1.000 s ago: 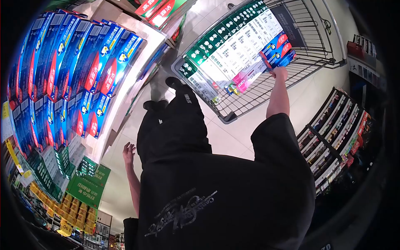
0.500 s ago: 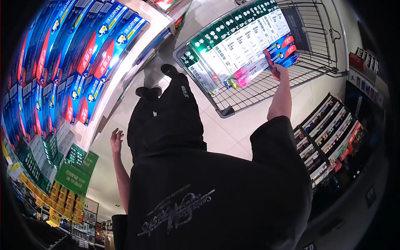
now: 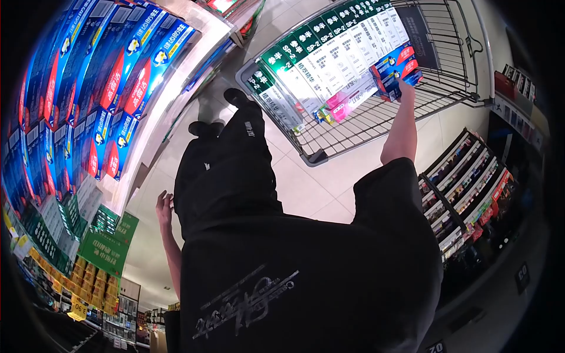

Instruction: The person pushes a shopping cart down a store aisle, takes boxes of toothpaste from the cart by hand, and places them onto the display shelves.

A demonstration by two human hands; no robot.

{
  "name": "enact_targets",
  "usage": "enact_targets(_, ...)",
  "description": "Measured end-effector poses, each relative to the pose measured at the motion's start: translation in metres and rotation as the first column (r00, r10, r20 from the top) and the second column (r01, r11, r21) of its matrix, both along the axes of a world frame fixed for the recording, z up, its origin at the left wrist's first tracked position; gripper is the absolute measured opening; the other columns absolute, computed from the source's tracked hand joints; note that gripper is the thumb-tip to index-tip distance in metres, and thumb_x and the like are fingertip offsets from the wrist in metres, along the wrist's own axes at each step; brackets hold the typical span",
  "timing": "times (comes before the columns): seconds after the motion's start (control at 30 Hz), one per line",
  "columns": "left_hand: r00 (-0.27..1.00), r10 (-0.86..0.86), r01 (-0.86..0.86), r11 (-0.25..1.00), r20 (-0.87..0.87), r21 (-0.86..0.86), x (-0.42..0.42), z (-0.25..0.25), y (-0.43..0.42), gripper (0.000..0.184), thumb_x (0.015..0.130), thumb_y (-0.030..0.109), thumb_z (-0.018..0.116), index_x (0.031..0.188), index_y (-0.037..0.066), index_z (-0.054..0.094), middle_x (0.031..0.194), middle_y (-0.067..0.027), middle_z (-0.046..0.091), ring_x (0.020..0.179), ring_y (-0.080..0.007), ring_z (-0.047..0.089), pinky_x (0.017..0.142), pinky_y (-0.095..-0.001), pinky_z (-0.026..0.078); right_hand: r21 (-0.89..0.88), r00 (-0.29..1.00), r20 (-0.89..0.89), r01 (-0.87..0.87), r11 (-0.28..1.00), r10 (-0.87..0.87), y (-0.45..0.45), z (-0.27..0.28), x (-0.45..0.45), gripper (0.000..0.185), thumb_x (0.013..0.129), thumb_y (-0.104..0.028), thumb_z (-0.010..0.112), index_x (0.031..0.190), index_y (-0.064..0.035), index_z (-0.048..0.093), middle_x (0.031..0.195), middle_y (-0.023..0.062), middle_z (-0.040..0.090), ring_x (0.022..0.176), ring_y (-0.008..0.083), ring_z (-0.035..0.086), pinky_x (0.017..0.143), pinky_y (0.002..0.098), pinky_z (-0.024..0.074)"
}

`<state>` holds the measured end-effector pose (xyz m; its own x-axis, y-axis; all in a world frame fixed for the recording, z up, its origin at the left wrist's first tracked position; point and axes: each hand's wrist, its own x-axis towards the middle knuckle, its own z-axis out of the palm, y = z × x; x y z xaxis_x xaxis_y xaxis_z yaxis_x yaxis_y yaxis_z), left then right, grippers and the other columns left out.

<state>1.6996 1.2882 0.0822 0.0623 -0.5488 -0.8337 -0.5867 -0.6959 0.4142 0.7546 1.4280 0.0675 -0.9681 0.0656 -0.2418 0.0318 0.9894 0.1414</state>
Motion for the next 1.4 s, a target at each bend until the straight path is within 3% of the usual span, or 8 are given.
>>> enact_targets(0.23, 0.999, 0.035, -0.035, 0.999, -0.037, 0.001, -0.001, 0.004, 0.0, 0.046, 0.093, 0.031, 0.05, 0.13, 0.003, 0.045, 0.11, -0.0154, 0.061, 0.104, -0.0236, 0.059, 0.08, -0.0371, 0.051, 0.022, 0.993, 0.115, -0.012, 1.0, 0.009, 0.0, 0.001, 0.001, 0.063, 0.064, -0.055, 0.073, 0.103, -0.0066, 0.066, 0.112, 0.0094, 0.064, 0.103, 0.0229, 0.062, 0.085, 0.035, 0.0498)
enact_targets(0.53, 0.995, -0.092, 0.093, 0.995, 0.023, -0.021, -0.013, 0.002, -0.021, 0.051, 0.09, 0.037, 0.05, 0.131, 0.007, 0.046, 0.112, -0.0146, 0.062, 0.102, -0.0245, 0.061, 0.08, -0.0386, 0.047, 0.105, 0.983, -0.182, 0.014, 0.994, 0.005, -0.02, 0.057, 0.047, 0.061, 0.065, -0.057, 0.07, 0.103, -0.0092, 0.068, 0.106, 0.0091, 0.066, 0.097, 0.0249, 0.065, 0.082, 0.0367, 0.052)
enact_targets(0.73, 0.972, -0.219, 0.212, 0.974, -0.085, -0.084, -0.046, -0.026, -0.037, 0.05, 0.091, 0.037, 0.049, 0.13, 0.006, 0.046, 0.109, -0.0136, 0.064, 0.1, -0.023, 0.062, 0.077, -0.0351, 0.048, -0.021, 0.939, -0.333, -0.102, 0.995, 0.089, -0.003, 0.114, 0.049, 0.069, 0.073, -0.052, 0.064, 0.108, 0.0056, 0.048, 0.103, 0.0271, 0.062, 0.098, 0.0378, 0.062, 0.085, 0.0414, 0.0505)
enact_targets(1.0, 0.91, -0.266, 0.206, 0.956, -0.319, -0.209, -0.113, -0.046, -0.04, 0.045, 0.093, 0.033, 0.05, 0.13, 0.006, 0.046, 0.112, -0.012, 0.062, 0.1, -0.0198, 0.059, 0.079, -0.03, 0.046, -0.058, 0.9, -0.412, -0.182, 0.982, 0.143, 0.0, 0.197, 0.1, 0.05, 0.083, -0.045, 0.054, 0.113, -0.0056, 0.056, 0.1, 0.0253, 0.063, 0.1, 0.0386, 0.059, 0.085, 0.0457, 0.0478)
enact_targets(1.1, 0.895, -0.258, 0.153, 0.944, -0.364, -0.293, -0.156, -0.004, -0.048, 0.041, 0.093, 0.025, 0.053, 0.127, 0.003, 0.049, 0.111, -0.0118, 0.062, 0.1, -0.0176, 0.058, 0.089, -0.0285, 0.043, -0.366, 0.887, -0.419, -0.36, 0.858, 0.194, 0.004, 0.205, 0.131, 0.045, 0.085, -0.041, 0.055, 0.112, -0.006, 0.06, 0.094, 0.0197, 0.064, 0.091, 0.0313, 0.061, 0.079, 0.0413, 0.0476)
enact_targets(1.2, 0.829, -0.252, 0.055, 0.925, -0.5, -0.376, -0.186, 0.028, -0.056, 0.037, 0.093, 0.019, 0.053, 0.127, 0.003, 0.049, 0.113, -0.0129, 0.061, 0.105, -0.0174, 0.056, 0.093, -0.0291, 0.041, -0.859, 0.954, -0.225, -0.29, 0.422, 0.197, -0.026, 0.208, 0.197, 0.036, 0.091, -0.029, 0.056, 0.114, -0.0015, 0.059, 0.089, 0.0076, 0.062, 0.083, 0.013, 0.057, 0.074, 0.0272, 0.0455)
enact_targets(1.33, 0.717, -0.279, -0.055, 0.891, -0.639, -0.452, -0.213, 0.105, -0.08, 0.039, 0.093, 0.014, 0.052, 0.129, 0.0, 0.045, 0.116, -0.015, 0.059, 0.105, -0.0171, 0.056, 0.09, -0.028, 0.045, -0.99, 0.864, 0.013, -0.06, 0.127, 0.503, -0.091, 0.208, 0.294, 0.032, 0.093, -0.018, 0.056, 0.118, 0.0018, 0.057, 0.098, 0.0027, 0.06, 0.088, 0.007, 0.053, 0.079, 0.0211, 0.0431)
enact_targets(1.4, 0.724, -0.265, -0.126, 0.857, -0.637, -0.499, -0.212, 0.134, -0.091, 0.039, 0.093, 0.012, 0.052, 0.129, 0.001, 0.045, 0.119, -0.0151, 0.058, 0.108, -0.0184, 0.056, 0.093, -0.0289, 0.043, -0.97, 0.727, 0.078, -0.104, 0.222, 0.682, -0.126, 0.209, 0.338, 0.031, 0.091, -0.015, 0.057, 0.117, 0.0022, 0.058, 0.1, 0.0042, 0.061, 0.088, 0.0076, 0.054, 0.079, 0.0211, 0.0434)
